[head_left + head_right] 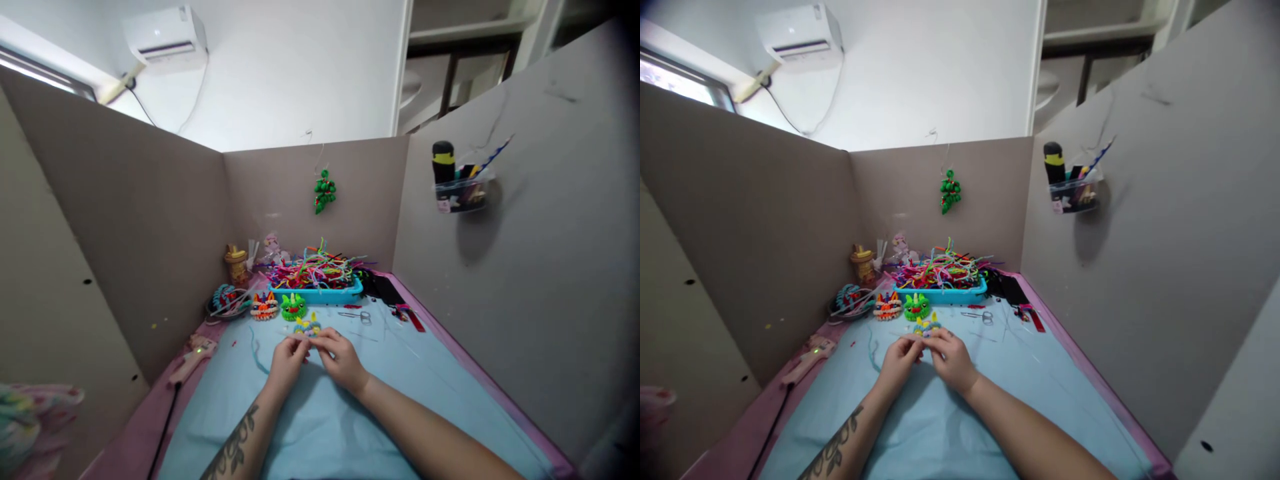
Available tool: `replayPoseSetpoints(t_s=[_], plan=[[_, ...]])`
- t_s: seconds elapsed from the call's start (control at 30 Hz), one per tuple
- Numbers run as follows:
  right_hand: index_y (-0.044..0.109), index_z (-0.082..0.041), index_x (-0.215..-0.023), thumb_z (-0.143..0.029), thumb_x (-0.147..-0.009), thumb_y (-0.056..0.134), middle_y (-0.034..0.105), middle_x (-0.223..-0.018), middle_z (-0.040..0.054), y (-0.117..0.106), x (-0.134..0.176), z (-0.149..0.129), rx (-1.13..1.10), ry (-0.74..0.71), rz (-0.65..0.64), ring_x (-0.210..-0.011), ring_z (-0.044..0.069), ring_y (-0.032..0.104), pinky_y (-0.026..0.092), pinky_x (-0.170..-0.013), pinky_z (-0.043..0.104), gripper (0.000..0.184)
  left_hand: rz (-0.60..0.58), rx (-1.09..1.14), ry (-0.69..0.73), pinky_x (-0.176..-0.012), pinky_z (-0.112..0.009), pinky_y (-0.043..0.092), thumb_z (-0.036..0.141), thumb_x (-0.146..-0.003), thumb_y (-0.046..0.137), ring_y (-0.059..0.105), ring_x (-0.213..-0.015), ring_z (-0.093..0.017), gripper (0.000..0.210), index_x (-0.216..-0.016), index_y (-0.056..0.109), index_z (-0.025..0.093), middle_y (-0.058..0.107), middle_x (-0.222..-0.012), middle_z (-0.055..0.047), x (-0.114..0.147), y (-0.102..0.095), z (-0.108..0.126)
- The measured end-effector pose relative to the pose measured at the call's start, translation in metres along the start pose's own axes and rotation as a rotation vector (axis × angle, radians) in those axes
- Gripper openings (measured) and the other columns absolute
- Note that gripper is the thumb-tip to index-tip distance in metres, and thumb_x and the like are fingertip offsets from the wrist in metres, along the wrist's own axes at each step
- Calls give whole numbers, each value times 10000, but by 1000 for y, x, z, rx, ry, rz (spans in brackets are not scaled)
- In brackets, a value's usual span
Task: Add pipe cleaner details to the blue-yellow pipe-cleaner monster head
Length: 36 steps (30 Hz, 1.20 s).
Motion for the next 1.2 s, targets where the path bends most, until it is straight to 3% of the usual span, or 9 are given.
replayPoseSetpoints(t_s=[0.13, 0.27, 0.43, 0.6, 0.7, 0.9, 1.03, 1.2], plan=[[628, -211, -988, -96, -814, 470, 625, -906, 68, -4, -1, 0, -35, 65, 3, -886, 179, 570, 483, -780, 323, 262, 14, -71, 109, -508, -222, 466, 393, -762, 549, 557, -585, -126, 269, -784, 621, 135, 616, -727, -42, 4, -1, 6], [633, -201, -978, -146, -817, 503, 617, -892, 65, -2, -1, 10, -100, 206, -4, -806, 158, 578, 491, -687, 273, 214, 6, -152, 181, -555, -228, 496, 369, -789, 527, 589, -678, -141, 250, -831, 636, 147, 632, -835, -68, 8, 0, 11], [635, -200, -1002, -196, -801, 556, 617, -834, 42, 2, 2, 21, -161, 291, -25, -719, 138, 580, 490, -645, 255, 216, 11, -190, 215, -564, -241, 508, 363, -775, 540, 605, -692, -154, 240, -810, 650, 153, 650, -848, -79, 8, 0, 15], [676, -212, -898, -198, -819, 552, 647, -832, 53, -6, -1, 16, -160, 180, 40, -829, 169, 591, 491, -751, 309, 147, -20, -145, 134, -553, -245, 494, 342, -758, 553, 596, -644, -145, 276, -928, 639, 143, 659, -858, -77, 4, 0, 5], [679, -212, -883, -170, -815, 543, 636, -817, 53, -10, -2, 14, -122, 146, 72, -798, 165, 592, 499, -727, 307, 158, -24, -141, 86, -553, -243, 479, 352, -738, 569, 592, -627, -150, 263, -870, 650, 140, 656, -755, -59, 3, 1, 1], [653, -219, -976, -124, -844, 460, 610, -877, 68, -8, 0, 6, 65, 20, 14, -842, 166, 573, 498, -756, 316, 253, -113, -83, -8, -481, -208, 386, 406, -737, 568, 490, -479, -100, 304, -726, 658, 116, 586, -556, -15, 4, 6, 4], [642, -223, -1013, -103, -848, 414, 612, -896, 78, -5, 2, -1, 231, -107, -9, -868, 179, 552, 489, -773, 335, 306, -171, 87, -72, -463, -198, 335, 454, -735, 578, 449, -456, -78, 365, -731, 649, 96, 575, -547, -8, 4, 10, -1], [655, -229, -986, -108, -843, 424, 625, -861, 76, -3, 4, -2, 352, -160, -29, -807, 182, 550, 483, -723, 334, 297, -154, 203, -138, -453, -197, 327, 506, -712, 593, 439, -460, -72, 413, -718, 637, 95, 581, -569, -14, 3, 11, -9]])
Point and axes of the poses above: each hand's wrist, its own x-axis away from the middle knuckle, its own y-axis out of the palm, z = x × y, the point moved 7 cm from there along -x, towards the middle knuckle
